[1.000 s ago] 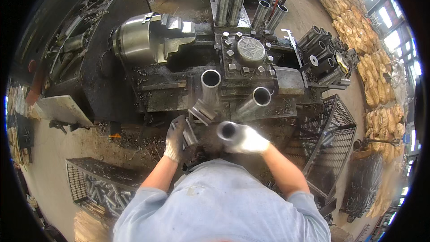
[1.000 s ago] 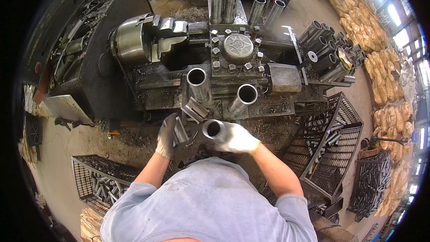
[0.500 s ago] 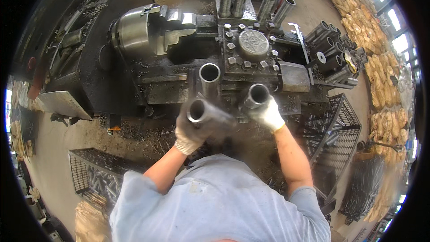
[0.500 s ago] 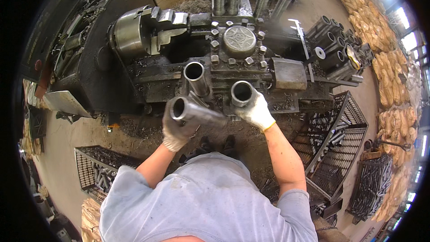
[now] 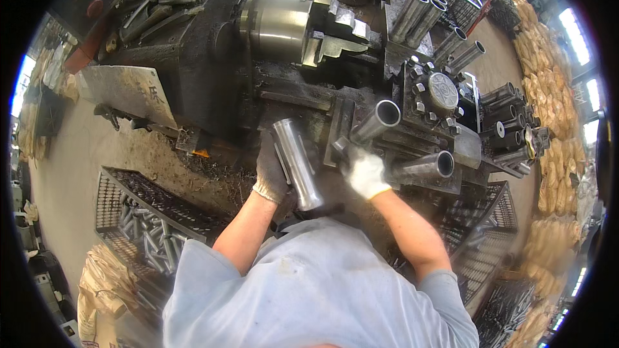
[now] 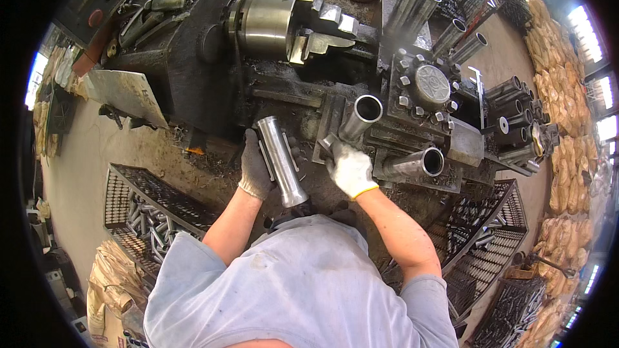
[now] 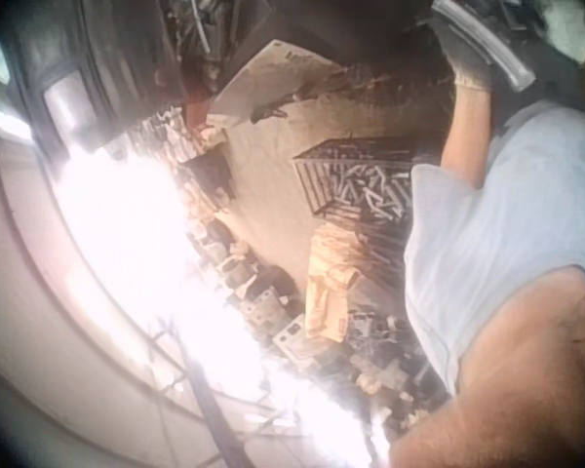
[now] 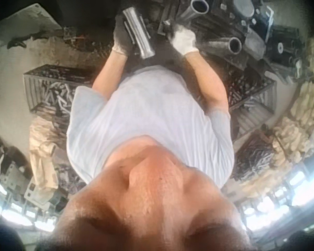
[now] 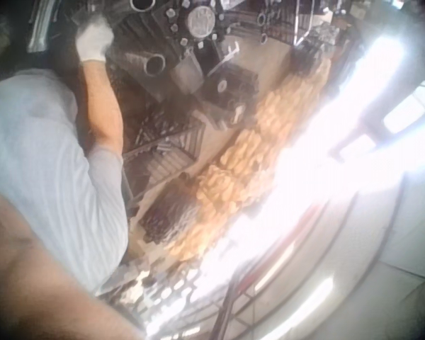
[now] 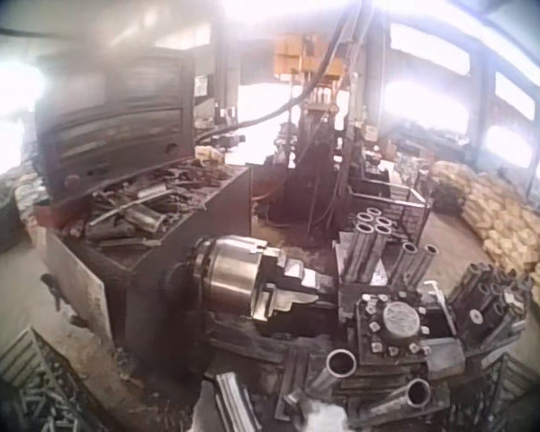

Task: The person repeatedly picks up cylindrical metal parts from a basket, inserts them into a lathe chuck, and removes them after a brief operation. The person then places the processed parts into a collection area. The cycle repeats continuously.

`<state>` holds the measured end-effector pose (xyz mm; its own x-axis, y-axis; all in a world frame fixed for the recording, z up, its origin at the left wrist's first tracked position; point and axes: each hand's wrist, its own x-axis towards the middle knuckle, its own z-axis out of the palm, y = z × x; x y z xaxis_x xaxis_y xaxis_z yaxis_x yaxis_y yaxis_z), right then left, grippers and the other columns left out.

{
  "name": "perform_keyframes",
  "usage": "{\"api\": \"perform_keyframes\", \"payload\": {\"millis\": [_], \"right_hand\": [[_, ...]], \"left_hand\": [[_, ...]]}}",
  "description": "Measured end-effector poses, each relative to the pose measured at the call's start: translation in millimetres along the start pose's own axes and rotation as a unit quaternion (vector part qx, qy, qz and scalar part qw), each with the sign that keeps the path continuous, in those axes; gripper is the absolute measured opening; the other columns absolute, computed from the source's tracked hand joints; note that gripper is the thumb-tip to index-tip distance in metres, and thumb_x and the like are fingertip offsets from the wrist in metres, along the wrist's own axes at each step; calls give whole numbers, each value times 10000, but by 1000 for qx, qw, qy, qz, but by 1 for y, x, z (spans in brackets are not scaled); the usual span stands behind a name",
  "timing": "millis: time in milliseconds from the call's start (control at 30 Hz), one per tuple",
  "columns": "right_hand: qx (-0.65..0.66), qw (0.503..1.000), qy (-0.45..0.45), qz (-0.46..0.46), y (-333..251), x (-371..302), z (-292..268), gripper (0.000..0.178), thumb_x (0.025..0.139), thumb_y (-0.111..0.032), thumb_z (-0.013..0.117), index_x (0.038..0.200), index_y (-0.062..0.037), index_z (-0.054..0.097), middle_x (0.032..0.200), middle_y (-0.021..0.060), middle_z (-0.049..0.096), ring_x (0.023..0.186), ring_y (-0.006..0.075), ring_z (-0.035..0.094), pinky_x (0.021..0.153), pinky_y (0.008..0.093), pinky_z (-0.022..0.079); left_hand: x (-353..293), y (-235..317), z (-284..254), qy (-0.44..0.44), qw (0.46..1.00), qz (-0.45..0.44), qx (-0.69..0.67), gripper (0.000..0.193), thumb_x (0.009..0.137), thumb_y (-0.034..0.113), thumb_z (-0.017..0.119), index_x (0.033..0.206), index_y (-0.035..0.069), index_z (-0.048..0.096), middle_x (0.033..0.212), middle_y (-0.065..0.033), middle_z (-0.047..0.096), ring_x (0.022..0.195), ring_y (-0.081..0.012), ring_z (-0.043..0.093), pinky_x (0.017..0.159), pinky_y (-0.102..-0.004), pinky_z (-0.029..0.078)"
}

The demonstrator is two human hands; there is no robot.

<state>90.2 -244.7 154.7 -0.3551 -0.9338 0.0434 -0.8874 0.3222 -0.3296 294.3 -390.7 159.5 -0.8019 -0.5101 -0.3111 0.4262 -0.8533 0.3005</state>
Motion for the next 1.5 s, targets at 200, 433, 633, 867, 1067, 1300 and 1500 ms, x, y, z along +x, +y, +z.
{"api": "perform_keyframes", "payload": {"millis": [200, 433, 633, 867, 1067, 1300, 1500], "right_hand": [[378, 909, -138, 108, -34, 31, -92, 681, 862, -432, 817, 1322, 44, 659, 1110, 195, 773, 1017, 254, 744, 915, 373, 582], [458, 864, -178, 111, -82, 58, -172, 873, 739, -338, 921, 1464, -14, 559, 1122, 132, 737, 974, 238, 723, 924, 403, 588], [-55, 974, 24, -218, 9, 137, -294, 779, 744, -188, 879, 1447, -58, 570, 1225, 248, 724, 1036, 390, 762, 850, 478, 636], [-340, 919, -87, -181, 138, 270, -244, 460, 747, -292, 856, 1136, -73, 741, 965, 216, 772, 922, 389, 777, 825, 491, 622], [15, 963, -252, -89, 132, 303, -166, 766, 665, -340, 889, 1304, 18, 664, 1133, 294, 760, 1055, 439, 744, 927, 476, 599], [-233, 869, -404, -162, 134, 315, -194, 522, 845, -508, 802, 885, 11, 773, 912, 216, 787, 702, 251, 734, 744, 420, 610], [144, 946, -286, -55, 132, 320, -168, 744, 750, -414, 926, 1256, 79, 694, 1025, 195, 787, 949, 272, 747, 870, 388, 604]], "left_hand": [[3, -6, 45, 56, 988, 140, 36, 780, 1088, 730, 370, 1377, 52, 624, 1256, -157, 730, 1124, -333, 726, 1034, -487, 582], [35, 20, 90, 27, 935, 309, 173, 550, 1054, 482, 643, 1404, 58, 625, 1185, -86, 689, 1068, -211, 650, 937, -417, 516], [47, 30, -32, 141, 465, 265, 833, 630, 863, 187, 751, 1479, 159, 627, 1266, -230, 742, 1083, -436, 734, 958, -503, 607], [-29, -1, -181, 447, 603, 46, 659, 508, 985, 412, 666, 1329, 50, 756, 1088, -189, 815, 1067, -320, 773, 960, -425, 584], [-78, 2, -170, 489, 787, 235, 295, 261, 1036, 291, 679, 1136, 53, 712, 1008, -84, 761, 932, -256, 726, 819, -423, 581], [-82, 97, -153, 426, 826, 369, -18, 479, 1056, 615, 562, 863, 179, 617, 692, 17, 519, 623, -192, 491, 612, -349, 426], [-99, 133, -167, 304, 921, 241, -42, 452, 1100, 547, 510, 794, 218, 564, 646, 67, 478, 542, -122, 425, 499, -279, 370]]}}
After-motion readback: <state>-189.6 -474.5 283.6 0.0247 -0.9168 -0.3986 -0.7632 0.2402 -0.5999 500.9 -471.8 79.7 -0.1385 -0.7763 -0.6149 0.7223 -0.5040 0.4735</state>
